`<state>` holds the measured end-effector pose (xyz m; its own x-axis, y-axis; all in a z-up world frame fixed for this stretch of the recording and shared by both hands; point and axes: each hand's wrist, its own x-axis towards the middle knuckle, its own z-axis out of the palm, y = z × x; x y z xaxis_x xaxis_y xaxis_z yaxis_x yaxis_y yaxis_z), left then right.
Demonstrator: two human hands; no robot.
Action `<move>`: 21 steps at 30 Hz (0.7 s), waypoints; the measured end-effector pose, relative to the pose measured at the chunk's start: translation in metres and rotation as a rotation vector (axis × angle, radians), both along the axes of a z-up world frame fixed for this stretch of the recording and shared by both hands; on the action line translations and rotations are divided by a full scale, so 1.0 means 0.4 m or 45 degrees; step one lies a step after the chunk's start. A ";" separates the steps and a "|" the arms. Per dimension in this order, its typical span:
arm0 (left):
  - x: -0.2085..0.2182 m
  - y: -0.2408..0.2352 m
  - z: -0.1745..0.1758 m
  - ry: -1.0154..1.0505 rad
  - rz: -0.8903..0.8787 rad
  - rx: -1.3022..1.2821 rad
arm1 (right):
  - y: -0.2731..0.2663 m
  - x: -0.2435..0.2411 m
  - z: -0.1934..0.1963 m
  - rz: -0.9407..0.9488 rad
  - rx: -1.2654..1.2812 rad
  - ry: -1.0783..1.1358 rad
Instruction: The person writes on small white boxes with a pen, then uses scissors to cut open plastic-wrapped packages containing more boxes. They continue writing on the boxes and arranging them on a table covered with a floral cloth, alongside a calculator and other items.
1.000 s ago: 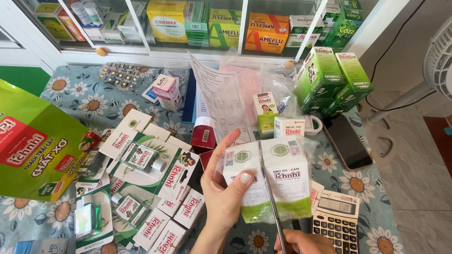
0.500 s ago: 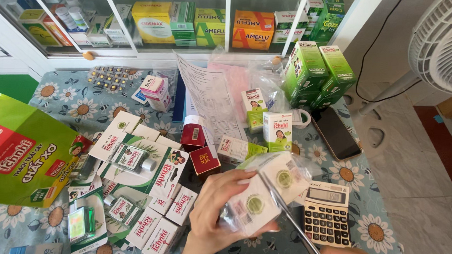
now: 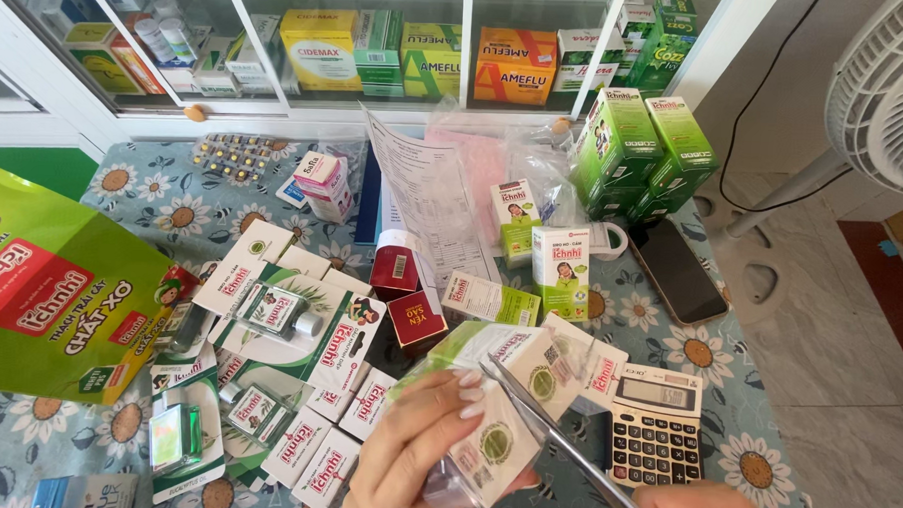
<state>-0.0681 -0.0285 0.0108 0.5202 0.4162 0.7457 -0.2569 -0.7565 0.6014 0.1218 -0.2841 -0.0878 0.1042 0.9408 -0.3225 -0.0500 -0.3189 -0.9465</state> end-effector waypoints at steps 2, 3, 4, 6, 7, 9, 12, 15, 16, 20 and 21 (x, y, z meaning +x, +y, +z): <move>-0.014 0.000 0.001 0.057 -0.035 0.089 | 0.009 0.008 0.032 0.061 0.265 0.247; -0.019 0.007 0.003 0.071 -0.078 0.164 | 0.008 0.013 0.051 0.100 0.100 0.118; -0.023 0.016 0.008 0.085 -0.120 0.240 | 0.001 0.023 0.074 0.138 -0.065 -0.011; -0.032 0.035 0.031 0.163 -0.131 0.447 | -0.007 0.059 0.123 0.103 -0.296 -0.044; -0.034 0.042 0.048 0.204 -0.134 0.548 | -0.012 0.087 0.153 0.033 -0.366 0.059; -0.037 0.055 0.093 0.363 0.047 0.520 | -0.017 0.149 0.215 -0.108 -0.503 0.262; 0.001 0.126 0.146 0.307 -0.015 0.533 | 0.013 0.198 0.239 -0.284 -0.715 -0.262; 0.075 0.197 0.160 0.297 -0.201 0.253 | 0.125 0.218 0.168 -0.151 -0.211 -1.667; 0.098 0.209 0.158 0.281 -0.265 0.110 | 0.148 0.215 0.148 -0.166 -0.264 -1.666; 0.189 0.199 0.131 0.112 -0.498 -0.542 | 0.227 0.207 0.142 -0.271 -0.264 -1.540; 0.200 0.189 0.123 0.126 -0.412 -0.501 | 0.236 0.198 0.160 -0.266 -0.416 -1.473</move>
